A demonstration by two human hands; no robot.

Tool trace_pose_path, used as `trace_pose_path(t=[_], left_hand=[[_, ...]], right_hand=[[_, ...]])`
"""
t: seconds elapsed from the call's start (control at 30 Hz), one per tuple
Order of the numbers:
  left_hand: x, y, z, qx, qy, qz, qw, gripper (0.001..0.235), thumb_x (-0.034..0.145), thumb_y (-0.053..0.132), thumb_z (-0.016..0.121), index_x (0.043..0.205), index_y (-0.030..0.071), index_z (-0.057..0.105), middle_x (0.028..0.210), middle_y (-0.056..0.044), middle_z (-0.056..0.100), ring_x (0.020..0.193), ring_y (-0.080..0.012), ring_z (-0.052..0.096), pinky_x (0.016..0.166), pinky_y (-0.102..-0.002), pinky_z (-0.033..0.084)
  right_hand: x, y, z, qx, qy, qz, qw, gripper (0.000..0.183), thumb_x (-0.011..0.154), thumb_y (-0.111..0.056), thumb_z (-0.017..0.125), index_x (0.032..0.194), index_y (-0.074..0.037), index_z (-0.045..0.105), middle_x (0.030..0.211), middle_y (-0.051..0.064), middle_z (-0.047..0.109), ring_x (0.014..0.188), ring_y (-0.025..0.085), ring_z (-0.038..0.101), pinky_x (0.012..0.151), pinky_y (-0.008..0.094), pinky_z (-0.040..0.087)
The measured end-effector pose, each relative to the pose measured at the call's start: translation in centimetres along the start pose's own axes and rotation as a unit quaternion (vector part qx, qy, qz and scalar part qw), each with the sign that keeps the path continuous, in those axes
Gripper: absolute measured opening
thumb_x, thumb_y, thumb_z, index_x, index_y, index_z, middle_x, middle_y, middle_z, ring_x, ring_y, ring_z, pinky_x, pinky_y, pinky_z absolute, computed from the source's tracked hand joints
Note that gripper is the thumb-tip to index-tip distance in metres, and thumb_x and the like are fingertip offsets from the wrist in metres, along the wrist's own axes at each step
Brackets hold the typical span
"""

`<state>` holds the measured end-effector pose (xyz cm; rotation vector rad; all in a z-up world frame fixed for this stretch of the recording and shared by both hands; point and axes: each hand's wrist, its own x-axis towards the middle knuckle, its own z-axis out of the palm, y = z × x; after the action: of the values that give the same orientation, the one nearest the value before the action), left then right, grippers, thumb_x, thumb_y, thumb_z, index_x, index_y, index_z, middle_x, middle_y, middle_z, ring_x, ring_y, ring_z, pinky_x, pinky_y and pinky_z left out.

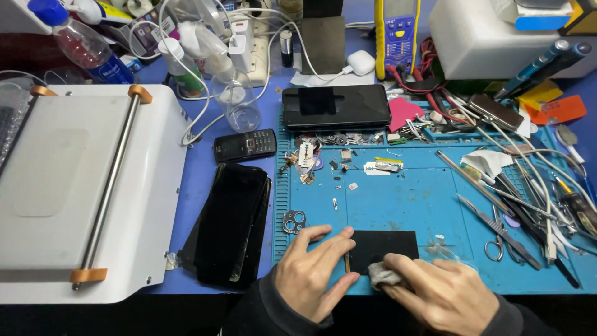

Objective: Cleaning an electronic device screen using a cloth, liquid spray, and a metal scraping tool on a repair workbench.

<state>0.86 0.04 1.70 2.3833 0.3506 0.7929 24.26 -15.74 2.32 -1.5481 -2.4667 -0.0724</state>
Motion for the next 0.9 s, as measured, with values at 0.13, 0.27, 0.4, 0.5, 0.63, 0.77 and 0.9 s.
trace_pose_path(t=[0.13,0.27,0.4,0.5,0.63,0.77,0.9], left_hand=[[0.0,0.0,0.0,-0.004,0.0,-0.005,1.0,0.047,0.08,0.017,0.083,0.121,-0.001,0.066,0.133,-0.017,0.069,0.117,-0.0407,0.061,0.102,-0.046,0.049],[0.0,0.1,0.0,0.002,-0.001,-0.005,1.0,0.048,0.08,0.017,0.083,0.121,-0.001,0.066,0.133,-0.017,0.069,0.117,-0.0406,0.061,0.101,-0.046,0.049],[0.0,0.1,-0.1,0.002,0.004,0.0,1.0,0.048,0.081,0.017,0.083,0.121,-0.002,0.066,0.133,-0.017,0.069,0.118,-0.0401,0.061,0.103,-0.046,0.05],[0.2,0.2,-0.2,0.004,0.004,0.002,1.0,0.047,0.081,0.017,0.083,0.121,-0.002,0.066,0.133,-0.017,0.069,0.117,-0.0404,0.061,0.102,-0.045,0.05],[0.3,0.2,-1.0,-0.005,-0.01,-0.017,1.0,0.046,0.083,0.017,0.082,0.122,-0.002,0.065,0.133,-0.017,0.068,0.118,-0.0405,0.06,0.102,-0.045,0.05],[-0.2,0.1,-0.2,-0.008,-0.018,-0.016,1.0,0.046,0.086,0.015,0.082,0.126,0.0,0.064,0.136,-0.015,0.067,0.12,-0.0391,0.06,0.105,-0.044,0.05],[-0.4,-0.5,-0.2,0.001,-0.033,-0.016,0.999,0.05,0.089,0.015,0.084,0.131,0.0,0.061,0.14,-0.014,0.065,0.124,-0.038,0.058,0.108,-0.043,0.051]], right_hand=[[0.0,-0.1,-0.3,-0.018,0.017,-0.007,1.0,0.028,0.08,-0.022,0.067,0.105,-0.011,0.075,0.122,0.014,0.063,0.078,0.018,0.072,0.059,0.03,0.056],[-0.9,-0.1,0.7,-0.002,0.011,0.014,1.0,0.03,0.083,-0.021,0.066,0.111,-0.012,0.075,0.125,0.013,0.063,0.076,0.018,0.067,0.059,0.03,0.053],[0.7,-0.4,0.0,-0.012,0.001,0.026,1.0,0.03,0.08,-0.02,0.068,0.108,-0.013,0.077,0.12,0.013,0.065,0.072,0.017,0.069,0.056,0.03,0.055],[1.4,-0.4,-1.3,-0.016,0.004,0.009,1.0,0.03,0.078,-0.018,0.067,0.106,-0.012,0.076,0.118,0.012,0.066,0.074,0.017,0.071,0.057,0.03,0.055],[1.5,-0.1,-1.2,-0.016,0.014,0.003,1.0,0.031,0.075,-0.018,0.066,0.104,-0.015,0.077,0.116,0.013,0.068,0.074,0.018,0.071,0.056,0.03,0.054],[1.1,-1.4,-1.9,-0.03,-0.017,0.038,0.999,0.026,0.073,-0.016,0.07,0.098,-0.013,0.079,0.112,0.012,0.071,0.065,0.019,0.069,0.052,0.032,0.052],[2.7,-1.4,-2.4,-0.04,-0.011,0.049,0.998,0.022,0.077,-0.019,0.076,0.097,-0.01,0.079,0.112,0.012,0.071,0.063,0.018,0.066,0.052,0.03,0.049]])
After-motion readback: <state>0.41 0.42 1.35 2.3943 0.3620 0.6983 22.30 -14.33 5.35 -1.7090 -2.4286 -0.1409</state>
